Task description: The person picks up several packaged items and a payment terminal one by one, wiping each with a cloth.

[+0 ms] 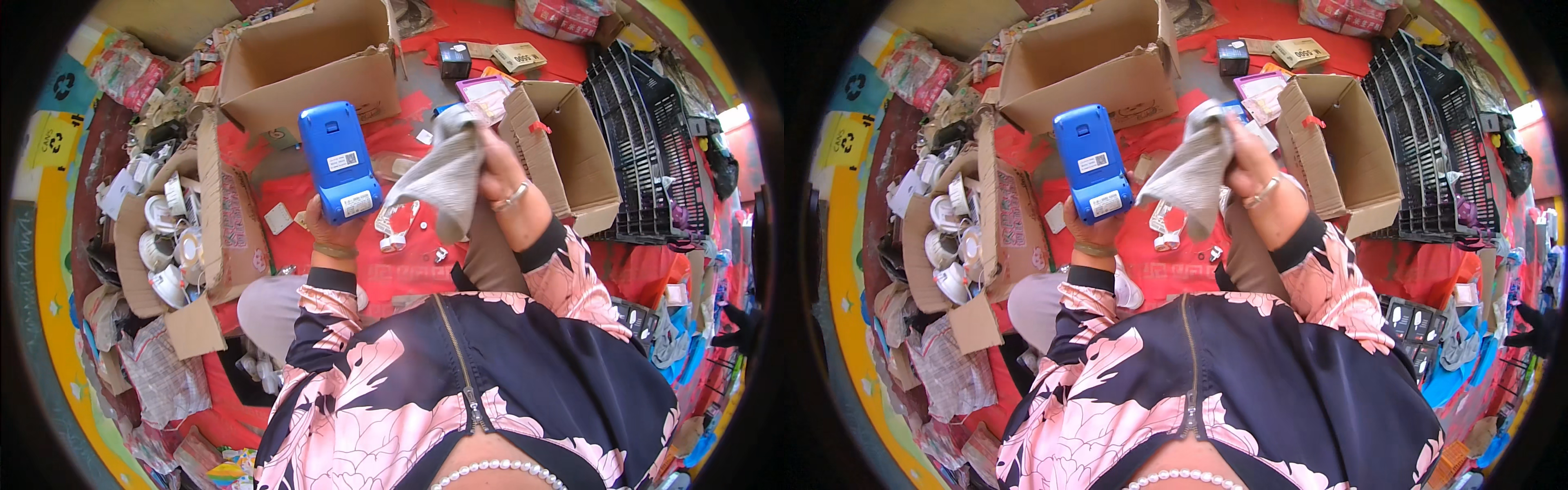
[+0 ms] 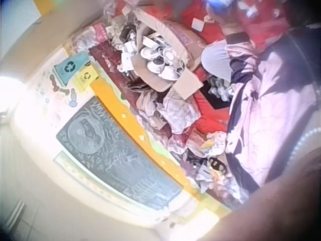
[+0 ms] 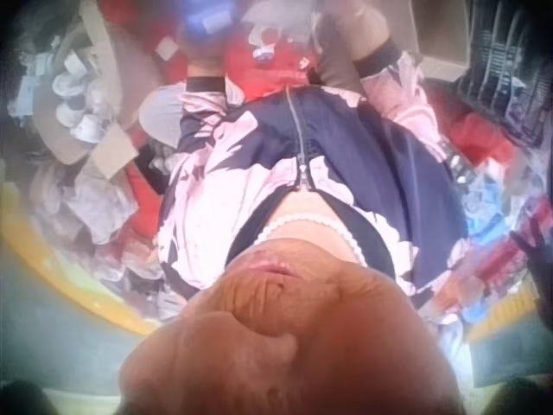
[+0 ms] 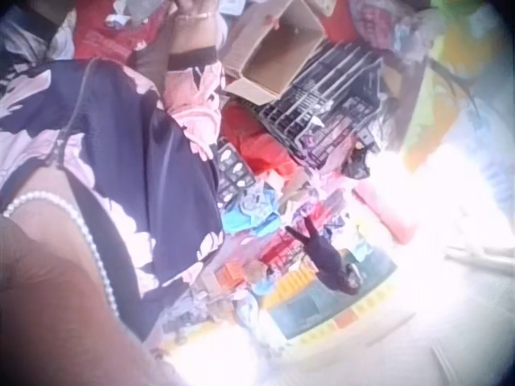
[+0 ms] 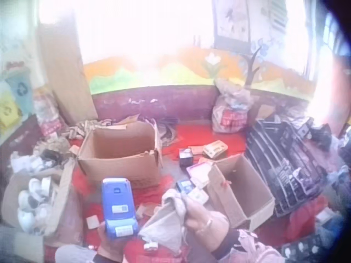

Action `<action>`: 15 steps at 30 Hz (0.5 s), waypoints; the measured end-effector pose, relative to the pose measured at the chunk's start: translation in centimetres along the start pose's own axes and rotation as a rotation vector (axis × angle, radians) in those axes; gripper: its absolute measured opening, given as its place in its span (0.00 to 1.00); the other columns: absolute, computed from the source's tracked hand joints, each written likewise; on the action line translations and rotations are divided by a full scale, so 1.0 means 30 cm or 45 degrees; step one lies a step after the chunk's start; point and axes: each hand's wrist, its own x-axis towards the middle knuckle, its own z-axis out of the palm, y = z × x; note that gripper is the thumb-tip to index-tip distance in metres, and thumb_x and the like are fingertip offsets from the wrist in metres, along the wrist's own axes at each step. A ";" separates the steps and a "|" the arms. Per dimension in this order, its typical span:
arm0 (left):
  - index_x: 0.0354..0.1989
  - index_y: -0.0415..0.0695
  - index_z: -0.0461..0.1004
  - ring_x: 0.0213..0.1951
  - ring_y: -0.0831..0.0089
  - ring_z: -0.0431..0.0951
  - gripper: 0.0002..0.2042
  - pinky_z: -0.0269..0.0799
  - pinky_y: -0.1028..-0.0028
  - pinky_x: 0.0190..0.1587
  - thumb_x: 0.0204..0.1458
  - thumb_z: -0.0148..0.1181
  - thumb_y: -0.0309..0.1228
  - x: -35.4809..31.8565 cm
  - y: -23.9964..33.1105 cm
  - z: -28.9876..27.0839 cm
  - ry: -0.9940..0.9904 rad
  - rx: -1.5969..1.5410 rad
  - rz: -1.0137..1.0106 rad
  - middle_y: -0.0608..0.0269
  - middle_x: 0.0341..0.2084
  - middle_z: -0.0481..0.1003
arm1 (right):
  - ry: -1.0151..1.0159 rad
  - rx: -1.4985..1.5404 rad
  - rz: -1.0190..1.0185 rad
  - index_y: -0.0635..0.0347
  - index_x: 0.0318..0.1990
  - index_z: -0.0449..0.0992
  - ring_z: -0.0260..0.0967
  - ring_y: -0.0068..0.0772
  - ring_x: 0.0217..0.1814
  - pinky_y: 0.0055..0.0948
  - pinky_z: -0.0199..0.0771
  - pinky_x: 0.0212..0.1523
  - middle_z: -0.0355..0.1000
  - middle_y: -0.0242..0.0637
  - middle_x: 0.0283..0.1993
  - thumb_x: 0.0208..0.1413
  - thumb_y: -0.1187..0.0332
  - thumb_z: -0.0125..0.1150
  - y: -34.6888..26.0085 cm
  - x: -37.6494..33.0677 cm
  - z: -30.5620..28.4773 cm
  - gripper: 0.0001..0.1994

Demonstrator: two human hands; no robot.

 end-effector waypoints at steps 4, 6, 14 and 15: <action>0.63 0.44 0.50 0.58 0.38 0.58 0.40 0.66 0.54 0.54 0.44 0.59 0.48 -0.125 0.031 0.270 0.001 0.140 0.016 0.45 0.56 0.60 | -0.131 -0.054 0.271 0.58 0.43 0.74 0.74 0.38 0.36 0.37 0.75 0.41 0.75 0.40 0.37 0.61 0.51 0.43 0.051 -0.056 0.032 0.20; 0.63 0.41 0.51 0.55 0.45 0.64 0.38 0.67 0.60 0.53 0.44 0.60 0.40 -0.186 0.044 0.371 0.105 0.249 0.059 0.47 0.54 0.63 | -0.211 0.132 0.031 0.59 0.44 0.72 0.73 0.40 0.39 0.40 0.74 0.44 0.74 0.41 0.40 0.61 0.51 0.42 0.005 -0.076 0.053 0.21; 0.56 0.35 0.57 0.43 0.56 0.70 0.40 0.67 0.66 0.47 0.30 0.69 0.31 -0.350 0.068 0.521 0.522 2.533 0.872 0.49 0.42 0.67 | -0.373 -0.091 -0.336 0.64 0.51 0.66 0.72 0.34 0.45 0.34 0.74 0.46 0.71 0.41 0.47 0.58 0.69 0.52 -0.009 -0.277 0.181 0.15; 0.56 0.35 0.57 0.44 0.55 0.70 0.40 0.67 0.65 0.47 0.30 0.69 0.31 -0.348 0.056 0.535 0.493 2.581 0.896 0.48 0.42 0.67 | -0.367 -0.153 -0.593 0.63 0.52 0.65 0.72 0.32 0.44 0.33 0.74 0.45 0.71 0.40 0.47 0.57 0.70 0.52 -0.041 -0.334 0.250 0.16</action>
